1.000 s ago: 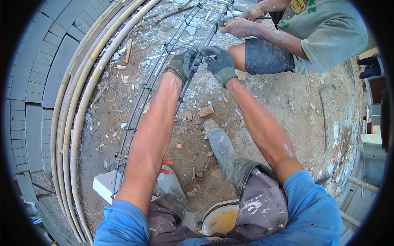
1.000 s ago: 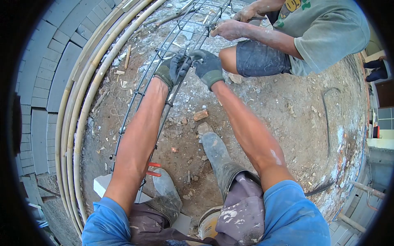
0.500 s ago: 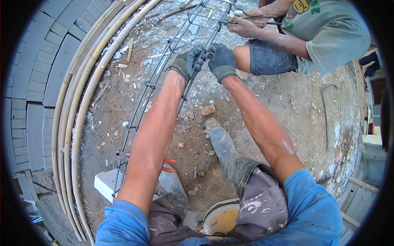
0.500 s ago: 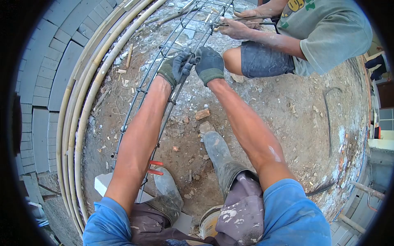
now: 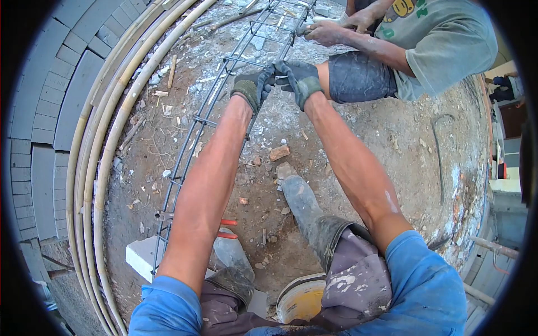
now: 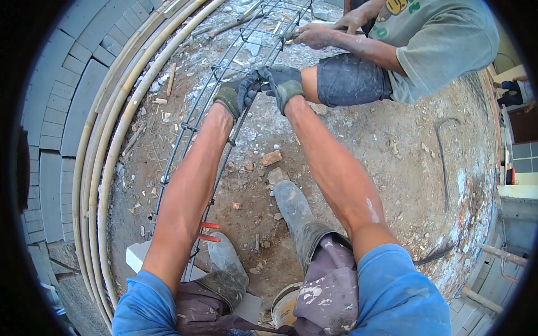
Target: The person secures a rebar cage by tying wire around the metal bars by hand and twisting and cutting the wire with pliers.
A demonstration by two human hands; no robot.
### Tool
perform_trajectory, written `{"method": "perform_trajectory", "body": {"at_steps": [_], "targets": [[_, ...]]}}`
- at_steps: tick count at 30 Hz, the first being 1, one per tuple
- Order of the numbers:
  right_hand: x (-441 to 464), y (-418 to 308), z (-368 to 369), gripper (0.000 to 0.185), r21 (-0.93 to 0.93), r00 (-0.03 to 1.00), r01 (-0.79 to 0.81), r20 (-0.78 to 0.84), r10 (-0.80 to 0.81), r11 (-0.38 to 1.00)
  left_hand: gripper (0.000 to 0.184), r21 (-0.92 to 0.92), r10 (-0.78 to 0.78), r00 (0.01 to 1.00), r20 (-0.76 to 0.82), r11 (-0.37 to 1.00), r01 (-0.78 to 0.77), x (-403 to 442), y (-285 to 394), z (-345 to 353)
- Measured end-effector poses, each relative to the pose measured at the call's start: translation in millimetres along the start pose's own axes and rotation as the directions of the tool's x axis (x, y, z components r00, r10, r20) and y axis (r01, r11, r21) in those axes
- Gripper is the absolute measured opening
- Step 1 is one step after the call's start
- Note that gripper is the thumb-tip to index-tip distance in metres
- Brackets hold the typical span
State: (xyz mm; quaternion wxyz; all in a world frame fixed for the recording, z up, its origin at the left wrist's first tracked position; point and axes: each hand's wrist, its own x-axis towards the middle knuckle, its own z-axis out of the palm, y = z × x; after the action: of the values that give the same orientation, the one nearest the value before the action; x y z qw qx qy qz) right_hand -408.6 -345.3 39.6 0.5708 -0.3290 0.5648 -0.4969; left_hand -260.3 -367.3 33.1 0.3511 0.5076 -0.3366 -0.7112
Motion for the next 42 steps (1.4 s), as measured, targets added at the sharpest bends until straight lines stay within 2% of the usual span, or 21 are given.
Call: {"method": "perform_trajectory", "body": {"at_steps": [4, 6, 7, 10, 11, 13, 20, 23, 25, 30, 32, 33, 34, 35, 36, 37, 38, 39, 40, 41, 42], "targets": [[3.9, 6.8, 12.1, 0.02, -0.276, 0.97, 0.13, -0.164, -0.18, 0.952, 0.023, 0.005, -0.106, 0.994, -0.02, 0.994, 0.107, -8.6, 15.5, 6.1], [-7.2, 6.3, 14.1, 0.027, -0.714, 0.772, 0.336, -0.165, -0.614, 0.614, 0.023, -0.003, -0.089, 0.996, 0.016, 0.996, 0.089, -0.2, 17.7, 6.0], [-3.4, 11.4, 11.8, 0.027, -0.717, 0.771, 0.334, -0.165, -0.615, 0.611, 0.024, -0.011, -0.071, 0.996, 0.049, 0.997, 0.072, 4.6, 17.2, 5.8], [-4.7, 11.2, 7.6, 0.024, -0.592, 0.802, 0.407, -0.133, -0.582, 0.696, 0.023, 0.002, -0.008, 0.993, -0.114, 1.0, 0.008, 2.4, 16.6, 14.9], [-8.8, 7.0, 3.8, 0.017, -0.265, 0.93, 0.291, -0.148, -0.337, 0.919, 0.023, 0.021, 0.016, 0.99, -0.143, 1.0, -0.013, -2.5, 15.6, 17.3], [-7.5, 5.5, -3.4, 0.009, 0.187, 1.0, 0.022, -0.017, -0.019, 0.982, 0.025, 0.016, 0.03, 0.99, -0.139, 0.999, -0.028, 0.1, 15.6, 14.9], [28.7, 17.3, -10.8, 0.013, 0.172, 0.963, -0.255, 0.129, 0.235, 0.952, 0.029, -0.082, -0.011, 0.987, -0.163, 0.997, -0.002, 3.8, 5.4, 9.4], [45.2, 10.2, -10.6, 0.011, -0.035, 0.962, -0.203, 0.179, 0.206, 0.979, 0.028, -0.135, -0.007, 0.987, -0.159, 0.991, -0.015, -0.2, 6.0, 11.1], [58.3, 6.5, -2.9, 0.011, -0.458, 0.952, -0.113, 0.205, 0.228, 0.882, 0.029, -0.227, -0.066, 0.993, -0.094, 0.973, 0.043, -0.7, 8.6, 10.6], [58.7, 2.8, 1.5, 0.008, -0.219, 0.966, -0.188, 0.137, 0.221, 0.957, 0.031, -0.213, -0.015, 0.999, -0.031, 0.977, 0.008, -5.1, 13.2, 6.2], [59.5, 11.6, -13.5, 0.008, 0.178, 0.92, -0.284, 0.326, 0.216, 0.942, 0.03, -0.219, -0.009, 0.998, 0.061, 0.976, 0.022, 13.4, -2.9, -6.9], [56.1, 7.9, -21.9, 0.014, -0.03, 0.901, -0.094, 0.423, 0.098, 0.995, 0.029, 0.328, 0.351, 0.936, -0.004, 0.885, -0.33, 27.3, -18.7, -19.5], [53.6, 4.7, -30.7, 0.022, -0.193, 0.86, 0.14, 0.51, -0.022, 0.971, 0.027, 0.709, 0.495, 0.859, 0.13, 0.559, -0.429, 25.0, -15.5, -20.1], [49.1, -4.5, -27.4, 0.022, -0.127, 0.858, 0.056, 0.514, 0.018, 0.99, 0.025, 0.914, 0.616, 0.744, 0.258, 0.092, -0.394, 23.0, -12.2, -20.3], [41.5, -14.5, -23.9, 0.024, -0.002, 0.906, -0.219, 0.372, 0.204, 0.976, 0.021, 0.882, 0.73, 0.607, 0.312, 0.014, -0.47, 19.9, -10.8, -19.9], [78.6, 16.7, -31.9, 0.03, 0.056, 0.876, -0.032, 0.482, 0.001, 0.998, 0.021, 0.863, 0.712, 0.6, 0.366, -0.019, -0.504, 18.6, -8.2, -18.0], [117.7, 50.2, -42.9, 0.04, 0.156, 0.799, 0.137, 0.565, -0.203, 0.978, 0.025, 0.84, 0.711, 0.597, 0.371, 0.016, -0.542, 33.5, -17.7, -30.3], [93.5, 24.1, -29.9, 0.034, 0.178, 0.862, -0.015, 0.5, -0.077, 0.984, 0.025, 0.547, 0.795, 0.391, 0.464, 0.091, -0.833, 11.7, -7.0, -16.0], [68.9, 2.4, -8.3, 0.028, 0.313, 0.911, -0.251, 0.395, 0.115, 0.916, 0.022, 0.402, 0.581, 0.754, 0.306, 0.64, -0.655, 21.3, -8.7, -11.7], [57.9, -5.4, 6.6, 0.024, 0.415, 0.917, -0.338, 0.347, 0.197, 0.844, 0.021, 0.099, 0.249, 0.965, 0.085, 0.961, -0.257, 31.5, -11.1, -8.7], [50.7, -8.4, 19.9, 0.022, 0.476, 0.917, -0.372, 0.322, 0.235, 0.797, 0.022, -0.132, 0.005, 0.998, -0.066, 0.991, -0.014, 9.4, 3.5, 1.7]]}}
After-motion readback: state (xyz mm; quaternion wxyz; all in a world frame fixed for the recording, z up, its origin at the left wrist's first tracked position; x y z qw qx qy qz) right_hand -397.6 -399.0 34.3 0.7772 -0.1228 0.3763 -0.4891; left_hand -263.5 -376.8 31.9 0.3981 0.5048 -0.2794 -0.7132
